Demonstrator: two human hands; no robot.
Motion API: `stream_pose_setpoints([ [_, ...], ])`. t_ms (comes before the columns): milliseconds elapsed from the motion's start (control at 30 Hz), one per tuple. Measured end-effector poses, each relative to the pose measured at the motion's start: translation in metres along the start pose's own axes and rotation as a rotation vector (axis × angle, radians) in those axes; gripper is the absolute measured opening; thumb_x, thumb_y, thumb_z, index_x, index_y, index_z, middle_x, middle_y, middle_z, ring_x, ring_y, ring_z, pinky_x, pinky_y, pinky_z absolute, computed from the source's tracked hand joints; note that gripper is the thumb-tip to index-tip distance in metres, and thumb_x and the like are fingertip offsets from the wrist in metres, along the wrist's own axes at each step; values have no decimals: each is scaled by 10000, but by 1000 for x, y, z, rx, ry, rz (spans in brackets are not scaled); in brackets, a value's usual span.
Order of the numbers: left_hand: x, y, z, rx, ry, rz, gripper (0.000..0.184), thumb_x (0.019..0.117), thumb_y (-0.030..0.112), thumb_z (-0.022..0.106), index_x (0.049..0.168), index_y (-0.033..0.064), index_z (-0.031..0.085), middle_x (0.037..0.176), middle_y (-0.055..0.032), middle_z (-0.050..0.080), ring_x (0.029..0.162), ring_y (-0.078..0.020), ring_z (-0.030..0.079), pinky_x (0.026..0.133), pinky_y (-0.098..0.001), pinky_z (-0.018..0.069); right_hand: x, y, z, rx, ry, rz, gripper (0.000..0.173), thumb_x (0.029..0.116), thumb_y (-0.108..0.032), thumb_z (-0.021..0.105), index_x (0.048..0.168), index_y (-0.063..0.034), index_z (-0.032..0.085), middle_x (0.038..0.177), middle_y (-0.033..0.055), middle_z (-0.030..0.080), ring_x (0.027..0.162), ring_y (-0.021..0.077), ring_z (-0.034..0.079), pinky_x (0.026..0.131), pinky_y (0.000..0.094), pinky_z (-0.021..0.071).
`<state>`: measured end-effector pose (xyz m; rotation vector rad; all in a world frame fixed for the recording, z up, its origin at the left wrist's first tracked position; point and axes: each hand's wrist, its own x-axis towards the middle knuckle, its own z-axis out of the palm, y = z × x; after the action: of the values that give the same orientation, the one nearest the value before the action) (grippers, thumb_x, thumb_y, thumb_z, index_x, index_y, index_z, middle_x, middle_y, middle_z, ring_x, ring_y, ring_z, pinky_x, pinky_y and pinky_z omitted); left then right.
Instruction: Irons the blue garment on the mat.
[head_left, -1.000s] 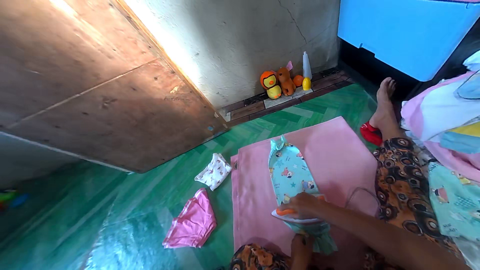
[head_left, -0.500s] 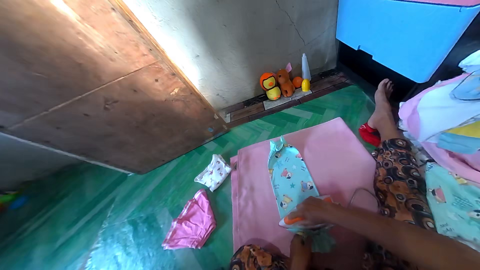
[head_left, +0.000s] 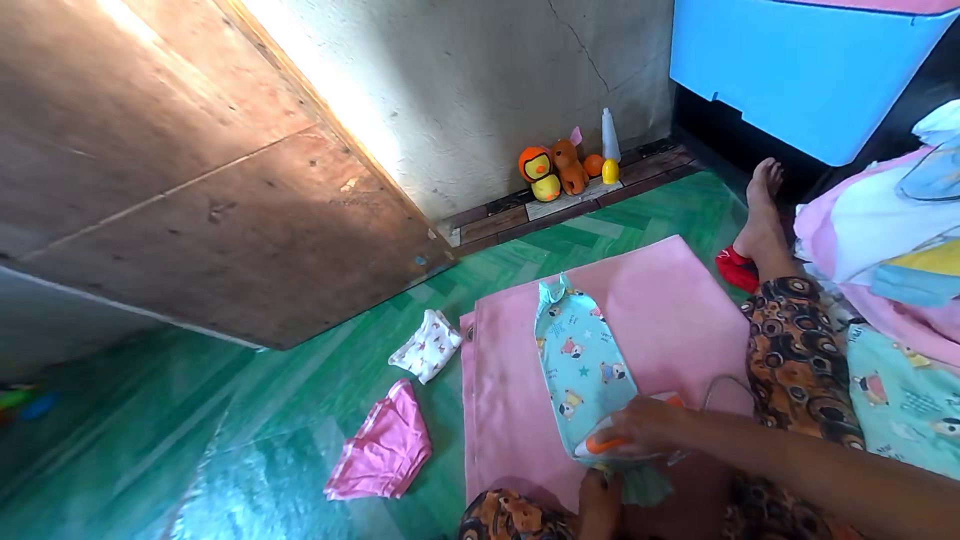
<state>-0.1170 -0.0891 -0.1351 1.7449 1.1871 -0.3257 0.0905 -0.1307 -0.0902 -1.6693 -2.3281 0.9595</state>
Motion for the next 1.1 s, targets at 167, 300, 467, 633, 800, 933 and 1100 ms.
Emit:
stream_pose_setpoints([
  [167,1,-1,0,-10,-2,10,380,1055,284,563,1042,-75,687,1013,-250,685,975,-362,667,903,-553,512,-14,2,-2,6,-12,3,389,1076,-334,546,1459,-282,584,1050,217,711,959,440,691,864,620,525],
  [300,0,1,-1,-16,-8,-5,386,1056,284,564,1039,-84,679,1020,-259,679,977,-369,666,904,-556,512,-22,8,-2,-8,-21,-3,396,1077,-315,545,1471,-287,574,1086,216,714,969,441,697,852,630,530],
  [467,-1,1,0,-31,-2,8,390,1057,277,558,1062,-92,685,1054,-274,683,1012,-385,669,935,-567,509,-25,7,-2,15,-29,25,407,1084,-314,530,1489,-285,559,1117,243,705,992,467,687,874,646,517],
  [633,-3,4,-1,-21,-11,-8,391,1063,272,550,1073,-98,678,1032,-271,681,972,-375,672,911,-549,519,-22,2,-1,-5,-41,33,406,1091,-323,509,1493,-279,551,1128,248,695,987,469,685,867,639,519],
  [800,-4,4,-1,-16,-15,1,387,1064,261,545,1099,-102,676,1052,-283,682,998,-387,674,929,-559,515,-14,-3,0,13,-57,55,423,1091,-307,509,1513,-275,530,1151,260,690,1006,479,679,890,643,512],
  [933,-5,5,-1,-27,-7,16,367,1063,242,550,1113,-100,674,1033,-276,685,969,-377,676,918,-547,518,-4,-7,-1,7,-50,46,415,1095,-333,494,1505,-274,533,1146,254,692,1000,483,678,872,653,509],
  [1100,-3,2,1,-61,-6,20,349,1064,235,545,1131,-87,663,979,-243,691,883,-329,693,849,-507,555,6,-13,-3,23,-70,76,428,1107,-391,447,1513,-275,517,1169,256,678,1014,471,675,866,641,511],
])
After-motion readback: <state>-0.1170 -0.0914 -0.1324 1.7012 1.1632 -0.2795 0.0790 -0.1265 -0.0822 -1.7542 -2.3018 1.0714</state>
